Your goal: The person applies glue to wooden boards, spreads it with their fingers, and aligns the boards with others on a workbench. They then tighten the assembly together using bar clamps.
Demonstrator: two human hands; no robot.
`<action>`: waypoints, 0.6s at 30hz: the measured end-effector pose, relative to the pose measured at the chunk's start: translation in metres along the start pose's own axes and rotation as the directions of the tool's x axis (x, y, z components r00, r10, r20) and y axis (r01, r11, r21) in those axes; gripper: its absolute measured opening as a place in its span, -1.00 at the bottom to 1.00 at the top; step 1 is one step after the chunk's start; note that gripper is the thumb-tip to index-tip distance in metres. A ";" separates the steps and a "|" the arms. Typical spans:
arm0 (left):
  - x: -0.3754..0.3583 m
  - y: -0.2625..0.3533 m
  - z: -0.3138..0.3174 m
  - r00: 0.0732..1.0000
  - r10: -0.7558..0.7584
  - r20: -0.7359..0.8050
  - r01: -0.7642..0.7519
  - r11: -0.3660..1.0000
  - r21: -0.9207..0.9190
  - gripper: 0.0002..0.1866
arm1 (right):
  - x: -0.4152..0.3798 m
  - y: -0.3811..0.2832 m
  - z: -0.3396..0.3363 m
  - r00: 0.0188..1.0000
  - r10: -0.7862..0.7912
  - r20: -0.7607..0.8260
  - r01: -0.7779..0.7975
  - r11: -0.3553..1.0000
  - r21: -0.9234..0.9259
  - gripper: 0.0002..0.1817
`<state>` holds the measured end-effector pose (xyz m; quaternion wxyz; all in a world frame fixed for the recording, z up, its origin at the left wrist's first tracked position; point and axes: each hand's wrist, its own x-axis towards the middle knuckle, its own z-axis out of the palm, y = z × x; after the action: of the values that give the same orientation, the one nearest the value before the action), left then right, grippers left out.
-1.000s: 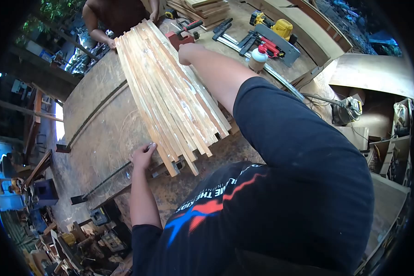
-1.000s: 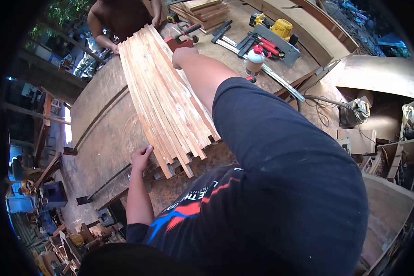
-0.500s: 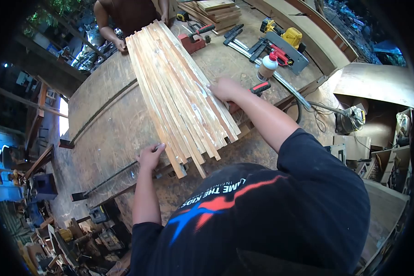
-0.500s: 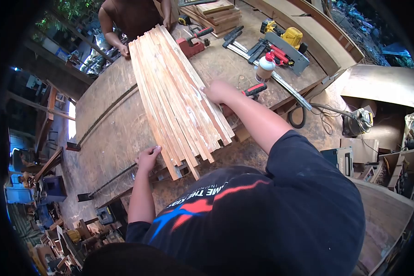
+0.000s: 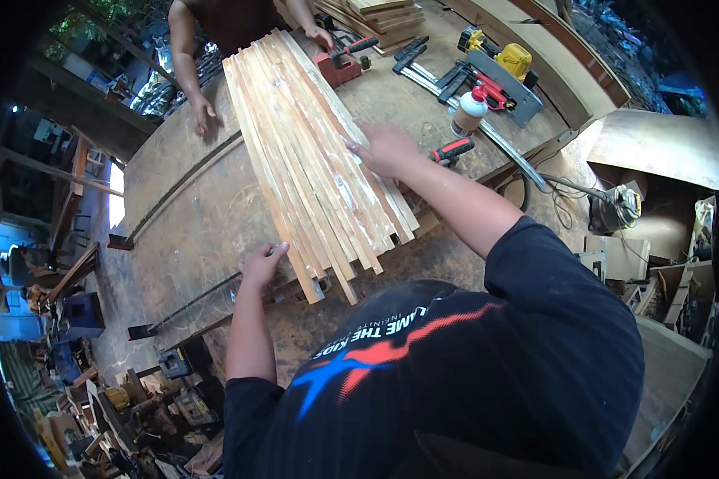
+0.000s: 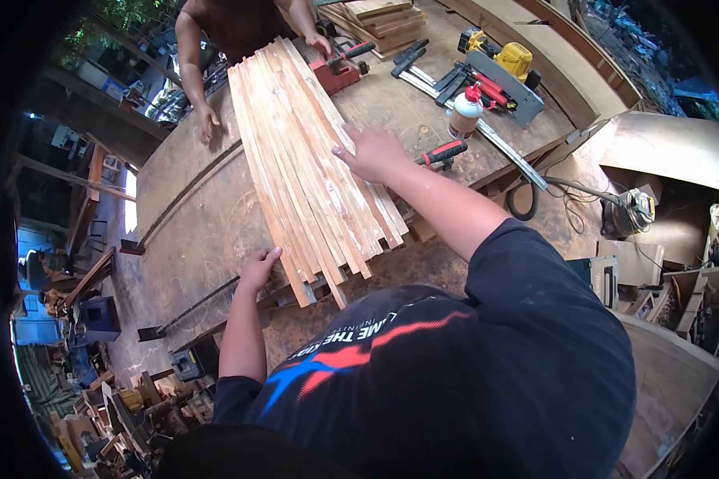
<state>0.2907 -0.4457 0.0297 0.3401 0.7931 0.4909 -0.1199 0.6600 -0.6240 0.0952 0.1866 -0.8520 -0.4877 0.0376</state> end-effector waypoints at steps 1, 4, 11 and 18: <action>0.001 -0.002 0.002 1.000 0.011 -0.021 -0.010 1.000 0.024 -0.21 | -0.003 -0.002 0.000 1.000 -0.003 0.015 0.004 1.000 -0.012 -0.21; 0.002 -0.005 0.004 0.997 0.034 -0.068 -0.028 0.996 0.080 -0.20 | -0.001 0.004 0.009 0.998 -0.028 -0.063 0.033 0.996 0.080 -0.23; 0.007 -0.010 0.006 0.996 0.034 -0.079 -0.026 0.994 0.108 -0.18 | -0.008 -0.002 0.002 0.991 -0.043 -0.127 0.056 0.994 0.096 -0.30; 0.010 -0.013 0.012 0.989 0.056 -0.140 -0.037 0.991 0.132 -0.27 | -0.009 -0.006 -0.003 0.996 -0.004 -0.094 0.012 0.997 0.081 -0.33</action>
<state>0.2859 -0.4433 0.0102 0.2544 0.8313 0.4867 -0.0862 0.6508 -0.6297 0.0991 0.2439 -0.8425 -0.4800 0.0166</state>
